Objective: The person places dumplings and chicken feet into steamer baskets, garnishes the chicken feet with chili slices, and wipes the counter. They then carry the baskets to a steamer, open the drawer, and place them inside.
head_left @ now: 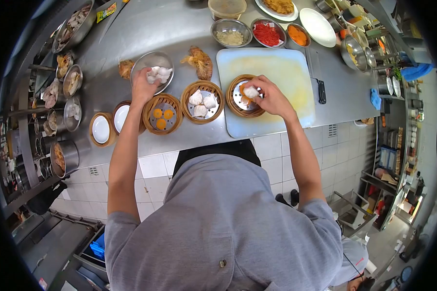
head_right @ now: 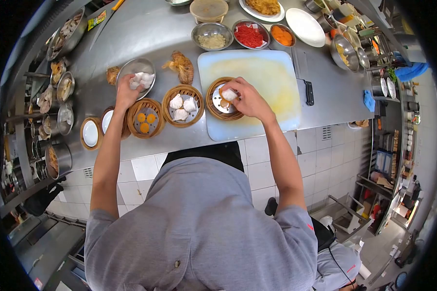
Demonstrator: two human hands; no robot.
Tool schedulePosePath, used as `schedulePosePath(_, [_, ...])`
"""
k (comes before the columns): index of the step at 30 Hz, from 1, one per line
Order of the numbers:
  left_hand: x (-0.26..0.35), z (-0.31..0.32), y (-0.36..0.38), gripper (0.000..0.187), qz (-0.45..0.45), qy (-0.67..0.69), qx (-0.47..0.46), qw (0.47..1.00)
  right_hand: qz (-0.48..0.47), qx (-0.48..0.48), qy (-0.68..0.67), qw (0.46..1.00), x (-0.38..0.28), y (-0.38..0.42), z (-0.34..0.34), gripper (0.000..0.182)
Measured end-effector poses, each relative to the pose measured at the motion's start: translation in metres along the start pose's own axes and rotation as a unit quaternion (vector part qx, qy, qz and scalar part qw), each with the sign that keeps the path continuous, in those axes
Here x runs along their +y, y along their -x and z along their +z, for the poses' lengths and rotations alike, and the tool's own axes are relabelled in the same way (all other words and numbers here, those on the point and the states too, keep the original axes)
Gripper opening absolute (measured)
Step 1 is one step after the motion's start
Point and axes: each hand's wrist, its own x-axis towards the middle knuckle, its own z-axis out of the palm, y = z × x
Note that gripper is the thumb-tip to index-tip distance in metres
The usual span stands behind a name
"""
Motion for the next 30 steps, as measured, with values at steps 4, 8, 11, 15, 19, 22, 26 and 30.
schedulePosePath(4, [0.003,0.007,-0.003,0.063,0.012,-0.066,-0.033,0.997,-0.042,-0.015,0.007,0.999,0.003,-0.017,0.001,0.049])
schedulePosePath(8, [0.007,0.011,-0.001,0.065,0.018,-0.104,-0.033,0.994,0.007,0.050,0.044,0.998,-0.008,-0.016,0.000,0.050])
schedulePosePath(11, [0.005,0.010,-0.002,0.067,0.024,-0.117,-0.039,0.992,0.049,0.086,0.030,0.995,-0.016,-0.007,0.007,0.051])
schedulePosePath(15, [0.025,-0.005,-0.002,0.071,0.014,-0.138,-0.081,0.987,0.048,0.139,0.087,0.985,-0.020,-0.005,0.030,0.054])
schedulePosePath(19, [0.021,-0.005,-0.010,0.073,0.065,-0.185,-0.119,0.973,0.048,0.180,0.140,0.972,-0.019,-0.012,0.044,0.048])
schedulePosePath(22, [0.019,-0.002,-0.012,0.073,0.088,-0.209,-0.117,0.967,0.038,0.208,0.161,0.964,-0.012,-0.015,0.052,0.046])
schedulePosePath(26, [0.021,-0.004,-0.011,0.072,0.096,-0.208,-0.113,0.967,0.049,0.231,0.178,0.955,-0.006,-0.015,0.057,0.044])
schedulePosePath(30, [0.015,0.001,-0.013,0.068,0.140,-0.205,-0.118,0.961,0.084,0.243,0.165,0.952,-0.005,-0.013,0.063,0.044])
